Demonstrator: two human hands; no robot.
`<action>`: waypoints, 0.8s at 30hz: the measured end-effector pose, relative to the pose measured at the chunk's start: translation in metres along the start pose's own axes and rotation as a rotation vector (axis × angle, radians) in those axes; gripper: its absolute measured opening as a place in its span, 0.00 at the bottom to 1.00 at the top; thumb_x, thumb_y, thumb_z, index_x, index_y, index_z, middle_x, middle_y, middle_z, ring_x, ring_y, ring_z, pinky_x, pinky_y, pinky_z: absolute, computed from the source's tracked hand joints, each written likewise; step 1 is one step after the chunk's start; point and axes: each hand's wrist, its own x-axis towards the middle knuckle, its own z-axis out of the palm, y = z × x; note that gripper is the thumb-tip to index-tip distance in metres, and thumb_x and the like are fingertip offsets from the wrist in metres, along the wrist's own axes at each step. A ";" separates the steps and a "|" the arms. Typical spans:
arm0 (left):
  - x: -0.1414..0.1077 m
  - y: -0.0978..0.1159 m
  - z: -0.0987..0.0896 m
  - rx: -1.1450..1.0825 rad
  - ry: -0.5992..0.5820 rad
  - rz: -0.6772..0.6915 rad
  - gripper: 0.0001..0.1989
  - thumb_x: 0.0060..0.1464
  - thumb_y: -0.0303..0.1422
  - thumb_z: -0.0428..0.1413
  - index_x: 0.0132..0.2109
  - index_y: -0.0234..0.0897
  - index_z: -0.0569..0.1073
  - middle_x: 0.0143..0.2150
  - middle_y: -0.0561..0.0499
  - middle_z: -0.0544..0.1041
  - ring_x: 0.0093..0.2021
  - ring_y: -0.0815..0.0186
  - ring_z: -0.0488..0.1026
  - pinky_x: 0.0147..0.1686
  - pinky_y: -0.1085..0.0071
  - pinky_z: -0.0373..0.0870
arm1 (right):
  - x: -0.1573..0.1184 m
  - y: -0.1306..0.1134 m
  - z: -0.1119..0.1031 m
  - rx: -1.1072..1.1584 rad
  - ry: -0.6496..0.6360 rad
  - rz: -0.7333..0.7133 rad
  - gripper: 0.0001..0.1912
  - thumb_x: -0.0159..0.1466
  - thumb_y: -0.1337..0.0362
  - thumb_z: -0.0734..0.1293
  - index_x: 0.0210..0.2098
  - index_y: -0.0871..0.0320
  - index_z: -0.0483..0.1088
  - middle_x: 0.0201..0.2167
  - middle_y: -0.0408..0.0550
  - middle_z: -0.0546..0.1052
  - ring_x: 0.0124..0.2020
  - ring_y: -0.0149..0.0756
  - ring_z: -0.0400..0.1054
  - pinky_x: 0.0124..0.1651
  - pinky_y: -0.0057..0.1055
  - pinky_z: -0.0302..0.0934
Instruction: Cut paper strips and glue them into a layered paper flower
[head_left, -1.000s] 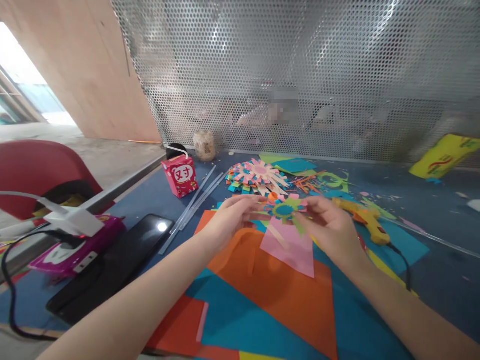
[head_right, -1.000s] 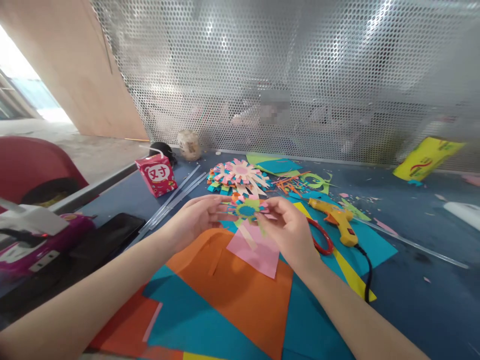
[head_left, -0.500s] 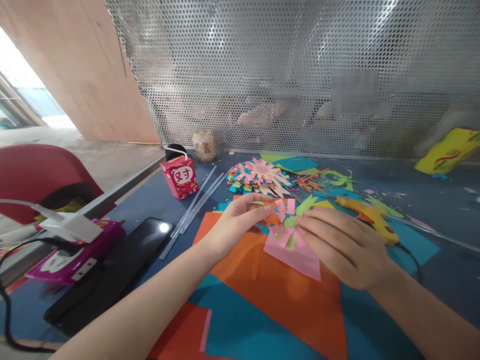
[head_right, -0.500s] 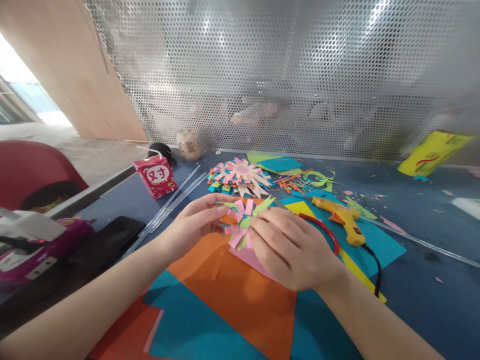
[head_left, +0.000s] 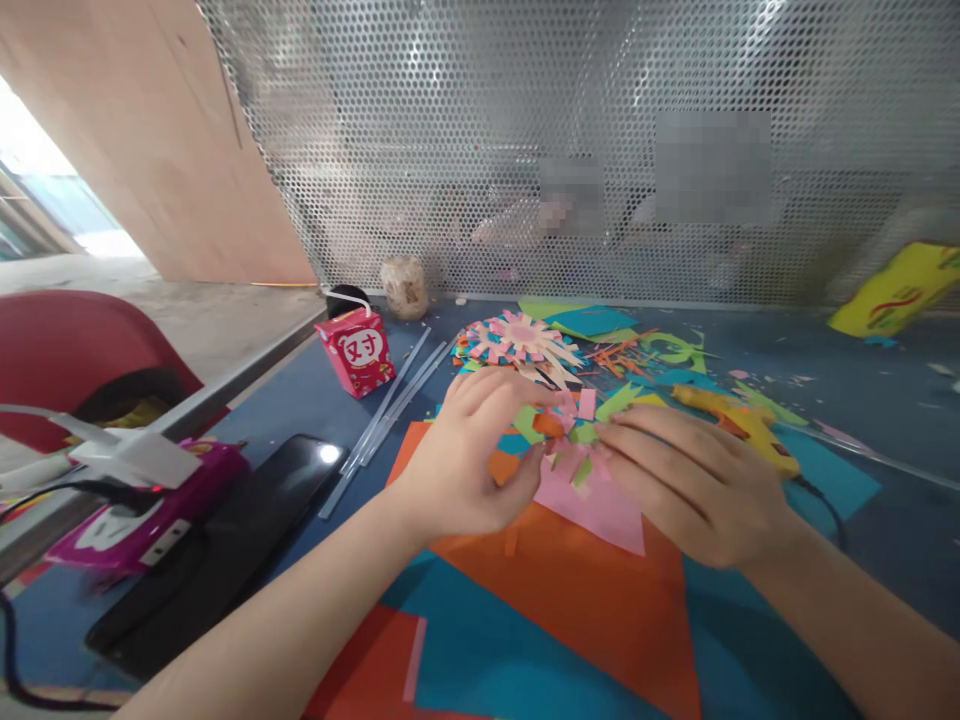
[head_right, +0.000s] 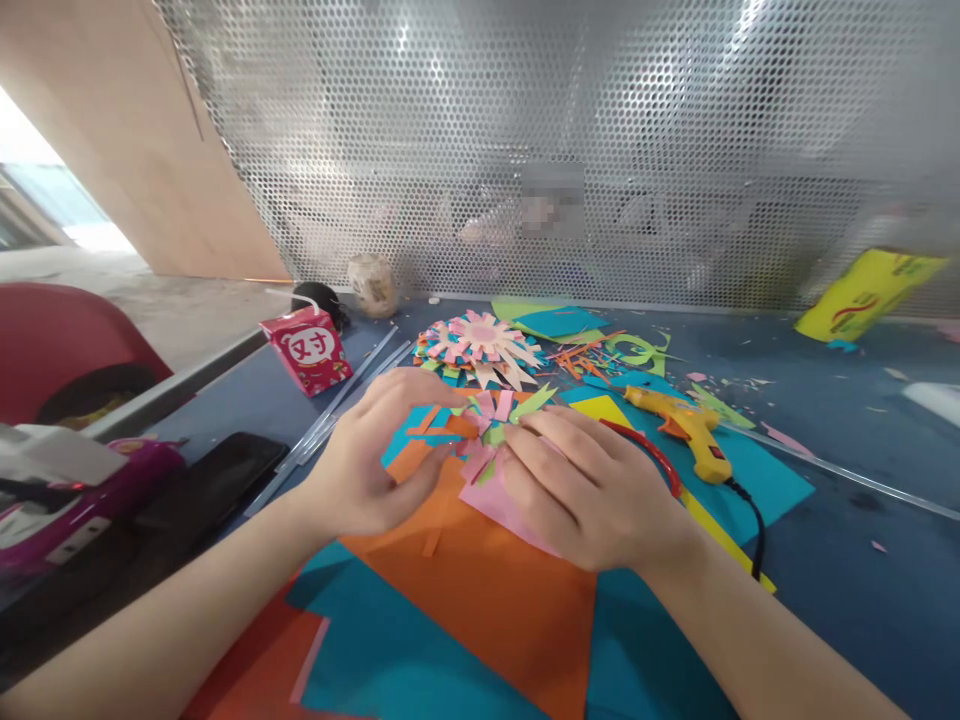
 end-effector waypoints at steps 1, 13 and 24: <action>0.000 0.000 0.000 0.079 -0.007 0.062 0.14 0.47 0.23 0.53 0.44 0.37 0.68 0.41 0.49 0.74 0.45 0.63 0.67 0.47 0.62 0.61 | 0.000 0.000 0.001 0.006 0.003 -0.008 0.09 0.62 0.75 0.58 0.36 0.67 0.69 0.34 0.58 0.78 0.38 0.48 0.71 0.36 0.43 0.71; 0.000 0.000 0.001 0.316 -0.038 0.026 0.10 0.53 0.27 0.50 0.43 0.39 0.71 0.38 0.51 0.77 0.44 0.61 0.68 0.43 0.60 0.54 | -0.003 -0.003 0.002 0.011 -0.009 -0.037 0.08 0.60 0.75 0.59 0.35 0.66 0.70 0.36 0.56 0.77 0.40 0.46 0.70 0.39 0.42 0.69; 0.002 -0.005 0.003 0.367 0.157 -0.025 0.07 0.51 0.31 0.56 0.33 0.47 0.78 0.32 0.51 0.75 0.38 0.62 0.66 0.40 0.61 0.55 | 0.003 0.000 0.000 -0.033 0.015 -0.023 0.09 0.62 0.75 0.58 0.34 0.64 0.70 0.32 0.54 0.79 0.36 0.42 0.72 0.36 0.39 0.70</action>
